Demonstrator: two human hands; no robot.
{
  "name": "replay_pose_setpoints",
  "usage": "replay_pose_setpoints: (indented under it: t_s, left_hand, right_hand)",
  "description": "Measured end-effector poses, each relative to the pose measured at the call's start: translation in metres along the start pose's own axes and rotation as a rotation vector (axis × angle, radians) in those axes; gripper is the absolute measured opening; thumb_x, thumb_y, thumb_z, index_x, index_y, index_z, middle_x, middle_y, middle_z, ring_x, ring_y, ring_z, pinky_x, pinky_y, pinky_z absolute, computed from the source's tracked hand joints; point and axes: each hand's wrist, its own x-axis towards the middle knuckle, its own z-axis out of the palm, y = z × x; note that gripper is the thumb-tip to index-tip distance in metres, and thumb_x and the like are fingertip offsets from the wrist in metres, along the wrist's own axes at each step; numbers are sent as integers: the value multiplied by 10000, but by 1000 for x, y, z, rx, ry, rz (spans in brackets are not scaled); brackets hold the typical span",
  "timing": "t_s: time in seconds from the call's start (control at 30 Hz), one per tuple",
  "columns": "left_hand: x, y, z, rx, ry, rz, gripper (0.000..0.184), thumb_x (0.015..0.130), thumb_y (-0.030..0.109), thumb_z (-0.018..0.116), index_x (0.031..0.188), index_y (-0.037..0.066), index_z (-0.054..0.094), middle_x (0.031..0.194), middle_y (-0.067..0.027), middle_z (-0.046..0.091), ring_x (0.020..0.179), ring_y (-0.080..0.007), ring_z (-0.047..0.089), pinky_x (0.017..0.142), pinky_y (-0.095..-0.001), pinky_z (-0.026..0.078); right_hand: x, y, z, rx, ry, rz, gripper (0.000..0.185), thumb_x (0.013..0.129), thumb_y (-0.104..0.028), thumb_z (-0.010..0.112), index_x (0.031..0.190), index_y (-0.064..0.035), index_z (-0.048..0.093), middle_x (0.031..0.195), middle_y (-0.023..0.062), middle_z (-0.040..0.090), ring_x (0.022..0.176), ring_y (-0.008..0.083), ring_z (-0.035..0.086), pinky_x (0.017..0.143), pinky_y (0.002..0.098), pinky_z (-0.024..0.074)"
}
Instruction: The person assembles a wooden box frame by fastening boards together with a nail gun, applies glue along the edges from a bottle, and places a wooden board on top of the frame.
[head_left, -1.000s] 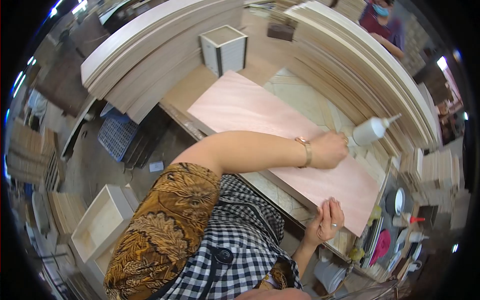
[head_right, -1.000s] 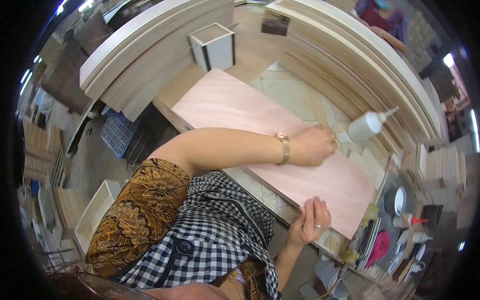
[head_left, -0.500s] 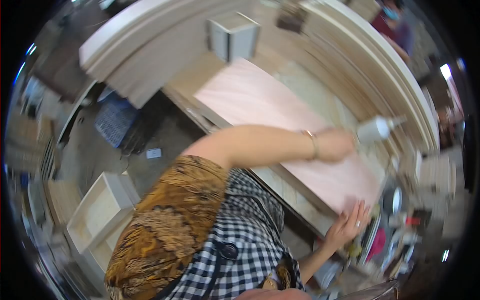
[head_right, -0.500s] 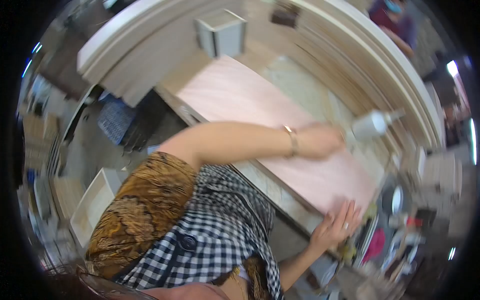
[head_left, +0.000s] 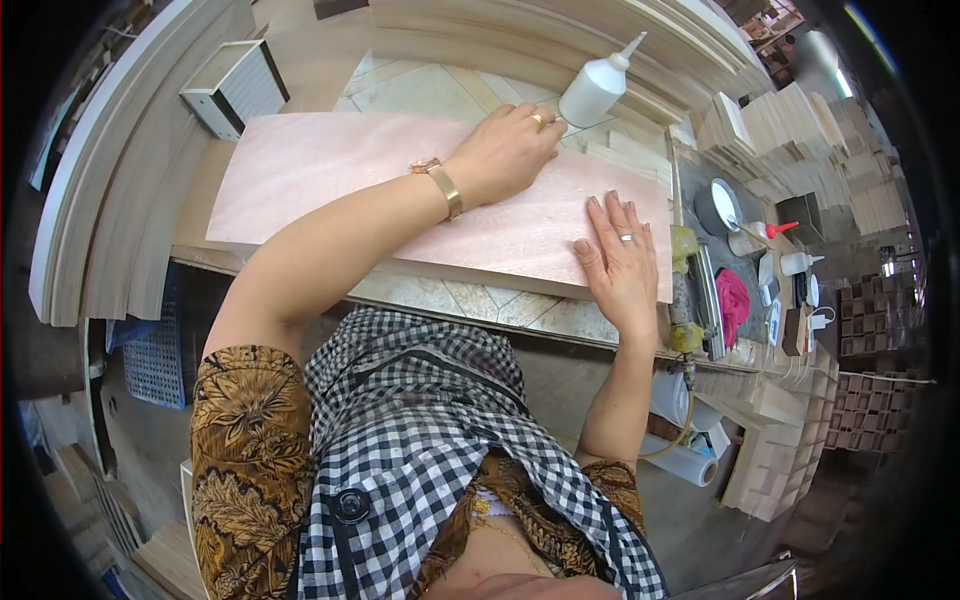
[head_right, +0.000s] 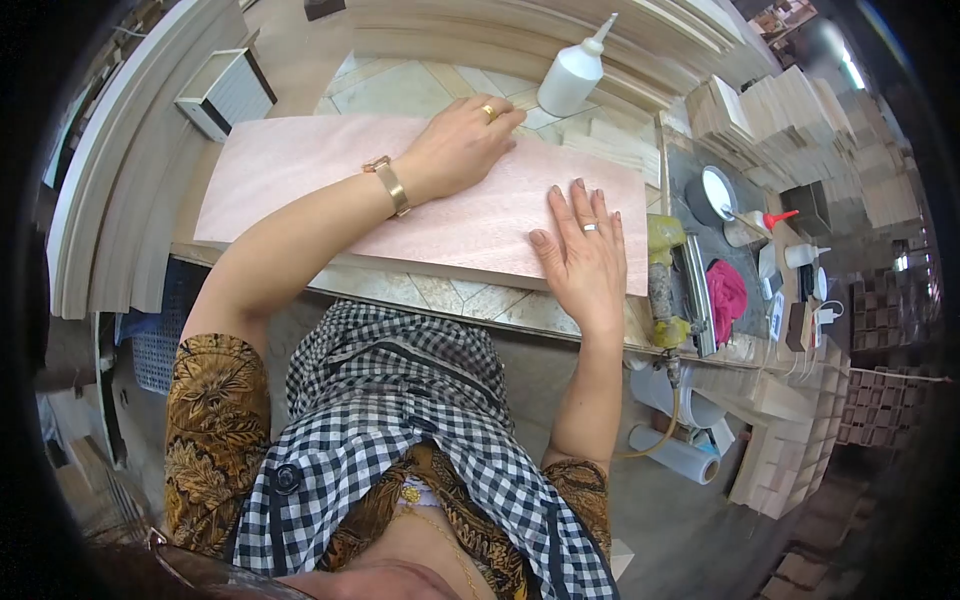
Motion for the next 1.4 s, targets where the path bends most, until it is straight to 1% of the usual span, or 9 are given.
replay_pose_setpoints:
  t_s: [0.1, 0.2, 0.43, 0.53, 0.63, 0.77, 1.03, 1.33, 1.4]
  left_hand:
    - [-3, 8, -18, 60, -246, 157, 273, 834, 194, 570, 1026, 1, 590, 1056, -136, 584, 1033, -271, 520, 900, -378, 406]
    - [-22, 26, -48, -88, -464, 51, 343, 848, 247, 563, 1118, 34, 560, 1171, -146, 541, 1134, -285, 469, 958, -410, 363]
    - [-54, 33, -52, -8, -458, 113, 449, 893, 328, 477, 1274, 90, 467, 1343, -156, 412, 1281, -317, 330, 1052, -471, 247]
    - [-52, 33, -53, -4, -490, 96, 451, 891, 328, 478, 1275, 92, 470, 1354, -152, 404, 1293, -315, 315, 1066, -466, 229]
    - [-48, 37, -56, -3, -518, 84, 444, 884, 311, 494, 1271, 94, 478, 1360, -145, 401, 1300, -315, 307, 1071, -461, 224]
    - [-45, 41, -59, 5, -532, 71, 439, 876, 292, 512, 1267, 95, 486, 1362, -144, 399, 1301, -320, 305, 1076, -459, 217]
    - [-39, 47, -64, -6, -579, 58, 445, 875, 268, 508, 1274, 74, 473, 1364, -154, 390, 1300, -338, 297, 1081, -471, 199]
    - [-40, 51, -73, 25, -622, 142, 788, 802, 614, 450, 1330, 31, 390, 1407, -202, 308, 1327, -372, 239, 1089, -489, 158]
    - [-41, 57, -74, 57, -639, 126, 777, 807, 558, 494, 1340, 10, 361, 1414, -225, 283, 1331, -385, 224, 1087, -489, 163]
  right_hand:
    - [0, 1, 1, 17, 19, -2, 552, 870, -528, 451, 1268, -152, 519, 1364, 132, 424, 1281, 350, 348, 1065, 472, 226]
    - [-1, 3, 1, 38, 35, -1, 530, 867, -509, 468, 1251, -149, 531, 1349, 133, 440, 1270, 352, 364, 1064, 471, 232]
    - [-4, 11, -9, 227, 22, -32, 519, 874, -451, 504, 1246, -89, 525, 1353, 146, 435, 1294, 330, 343, 1076, 431, 226]
    - [-18, 23, -34, 730, 398, 118, 448, 896, -354, 538, 1184, -11, 557, 1273, 153, 516, 1204, 262, 462, 1012, 360, 325]
    - [-42, 57, -33, 830, 700, 443, 344, 901, -258, 570, 1086, 31, 606, 1092, 113, 617, 1005, 160, 559, 882, 282, 415]
    - [-72, 80, -8, 786, 644, 676, 277, 895, -210, 587, 1016, 34, 636, 908, 54, 652, 845, 101, 570, 767, 242, 453]
    - [-87, 69, 10, 1252, 642, 731, 187, 870, -111, 601, 966, 40, 656, 897, 57, 651, 776, 86, 573, 716, 218, 453]
    - [-90, 61, 9, 1054, 701, 569, 152, 850, -58, 625, 961, 40, 658, 930, 50, 631, 781, 61, 542, 685, 187, 430]
    - [-91, 60, 10, 1070, 707, 580, 141, 853, -52, 620, 954, 38, 656, 927, 42, 626, 773, 55, 531, 677, 181, 423]
